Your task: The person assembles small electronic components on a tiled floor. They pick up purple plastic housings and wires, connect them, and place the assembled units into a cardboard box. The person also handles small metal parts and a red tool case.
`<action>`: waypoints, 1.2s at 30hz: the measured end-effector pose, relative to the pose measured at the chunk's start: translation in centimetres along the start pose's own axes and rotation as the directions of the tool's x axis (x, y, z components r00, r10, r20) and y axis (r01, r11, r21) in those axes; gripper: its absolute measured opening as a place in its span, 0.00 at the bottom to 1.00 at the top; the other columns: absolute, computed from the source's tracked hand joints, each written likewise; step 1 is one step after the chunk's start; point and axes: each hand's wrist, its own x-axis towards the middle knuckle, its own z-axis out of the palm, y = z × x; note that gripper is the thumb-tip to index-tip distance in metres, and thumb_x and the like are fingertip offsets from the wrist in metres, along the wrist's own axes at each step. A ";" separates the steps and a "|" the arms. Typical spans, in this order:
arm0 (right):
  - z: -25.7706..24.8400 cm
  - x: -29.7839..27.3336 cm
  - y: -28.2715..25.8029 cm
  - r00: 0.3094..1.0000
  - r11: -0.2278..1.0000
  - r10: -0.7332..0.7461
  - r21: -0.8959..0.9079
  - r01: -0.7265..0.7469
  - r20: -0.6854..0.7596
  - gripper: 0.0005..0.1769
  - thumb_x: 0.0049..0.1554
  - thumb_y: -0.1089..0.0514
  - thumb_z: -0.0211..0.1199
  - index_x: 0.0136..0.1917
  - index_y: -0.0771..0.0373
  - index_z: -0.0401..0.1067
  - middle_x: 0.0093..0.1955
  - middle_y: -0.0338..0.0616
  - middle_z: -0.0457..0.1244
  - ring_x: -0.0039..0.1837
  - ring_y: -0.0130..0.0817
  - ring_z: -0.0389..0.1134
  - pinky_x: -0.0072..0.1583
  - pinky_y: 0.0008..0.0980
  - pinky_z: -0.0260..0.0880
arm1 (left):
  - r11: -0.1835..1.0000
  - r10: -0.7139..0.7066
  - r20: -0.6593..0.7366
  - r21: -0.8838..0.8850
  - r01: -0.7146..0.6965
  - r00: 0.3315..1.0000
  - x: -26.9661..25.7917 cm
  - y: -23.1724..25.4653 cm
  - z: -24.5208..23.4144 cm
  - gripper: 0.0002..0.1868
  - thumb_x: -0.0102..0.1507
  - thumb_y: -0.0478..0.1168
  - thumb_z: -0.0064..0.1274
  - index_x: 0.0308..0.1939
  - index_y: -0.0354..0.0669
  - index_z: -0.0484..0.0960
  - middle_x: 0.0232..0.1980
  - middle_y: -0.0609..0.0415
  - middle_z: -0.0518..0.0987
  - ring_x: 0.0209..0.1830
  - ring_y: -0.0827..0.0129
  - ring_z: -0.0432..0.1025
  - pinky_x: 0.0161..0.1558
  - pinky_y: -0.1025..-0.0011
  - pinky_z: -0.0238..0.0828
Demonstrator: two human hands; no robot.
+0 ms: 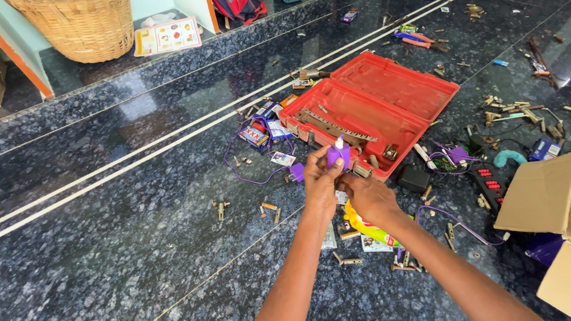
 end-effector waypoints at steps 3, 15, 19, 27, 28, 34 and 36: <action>-0.5 -0.2 -0.1 1.000 1.000 -0.009 -0.025 0.010 0.029 0.16 0.62 0.49 0.52 0.61 0.43 0.73 0.54 0.47 0.70 0.58 0.51 0.71 0.56 0.53 0.71 | 1.000 0.003 0.069 0.011 -0.004 0.998 -0.7 0.5 0.5 0.21 0.62 0.30 0.61 0.58 0.44 0.75 0.49 0.59 0.80 0.44 0.76 0.72 0.40 0.75 0.67; -2.1 -2.5 -0.2 0.987 0.967 -0.159 -0.205 0.150 -0.028 0.14 0.65 0.49 0.51 0.55 0.56 0.73 0.43 0.55 0.70 0.48 0.53 0.74 0.48 0.53 0.73 | 0.984 -0.043 0.154 0.180 0.015 0.987 -0.4 0.9 -1.6 0.19 0.65 0.31 0.57 0.57 0.44 0.70 0.48 0.52 0.78 0.44 0.71 0.72 0.45 0.71 0.70; -3.8 -2.5 -0.2 0.955 0.932 -0.294 -0.229 0.281 -0.026 0.14 0.63 0.49 0.52 0.52 0.58 0.73 0.39 0.54 0.70 0.46 0.54 0.73 0.47 0.55 0.72 | 0.950 0.008 0.198 0.306 -0.069 0.980 -0.7 0.6 -1.8 0.17 0.62 0.29 0.59 0.53 0.41 0.73 0.48 0.54 0.78 0.47 0.73 0.72 0.48 0.71 0.72; -8.8 -2.6 0.8 0.948 0.907 -0.309 -0.278 0.317 0.073 0.15 0.63 0.47 0.53 0.51 0.56 0.75 0.42 0.51 0.70 0.50 0.51 0.73 0.52 0.52 0.72 | 0.962 -0.047 0.255 0.273 -0.025 0.966 -1.6 0.8 -2.6 0.20 0.58 0.29 0.65 0.51 0.40 0.76 0.46 0.55 0.79 0.46 0.72 0.73 0.48 0.70 0.72; -9.3 -2.7 0.9 0.941 0.908 -0.335 -0.254 0.333 0.037 0.14 0.62 0.47 0.54 0.52 0.55 0.75 0.42 0.51 0.70 0.49 0.52 0.73 0.51 0.52 0.72 | 0.961 -0.057 0.283 0.274 -0.024 0.957 -1.7 0.9 -2.4 0.20 0.58 0.29 0.65 0.52 0.41 0.76 0.47 0.55 0.80 0.47 0.72 0.73 0.50 0.71 0.72; -11.1 -3.0 0.8 0.871 0.862 -0.480 -0.239 0.446 -0.106 0.12 0.56 0.54 0.59 0.53 0.56 0.72 0.47 0.50 0.69 0.51 0.52 0.72 0.48 0.51 0.72 | 0.974 -0.132 0.436 0.222 0.036 0.890 -2.4 1.2 -1.6 0.21 0.57 0.30 0.66 0.52 0.43 0.76 0.49 0.58 0.81 0.49 0.74 0.75 0.53 0.73 0.74; -11.1 -2.9 1.2 0.722 0.745 -0.663 -0.259 0.614 -0.197 0.10 0.52 0.56 0.60 0.48 0.58 0.72 0.50 0.52 0.68 0.53 0.52 0.72 0.47 0.48 0.73 | 0.948 -0.148 0.462 0.318 -0.008 0.875 -2.3 0.5 -1.2 0.22 0.55 0.28 0.67 0.51 0.44 0.76 0.49 0.59 0.81 0.49 0.75 0.75 0.51 0.75 0.73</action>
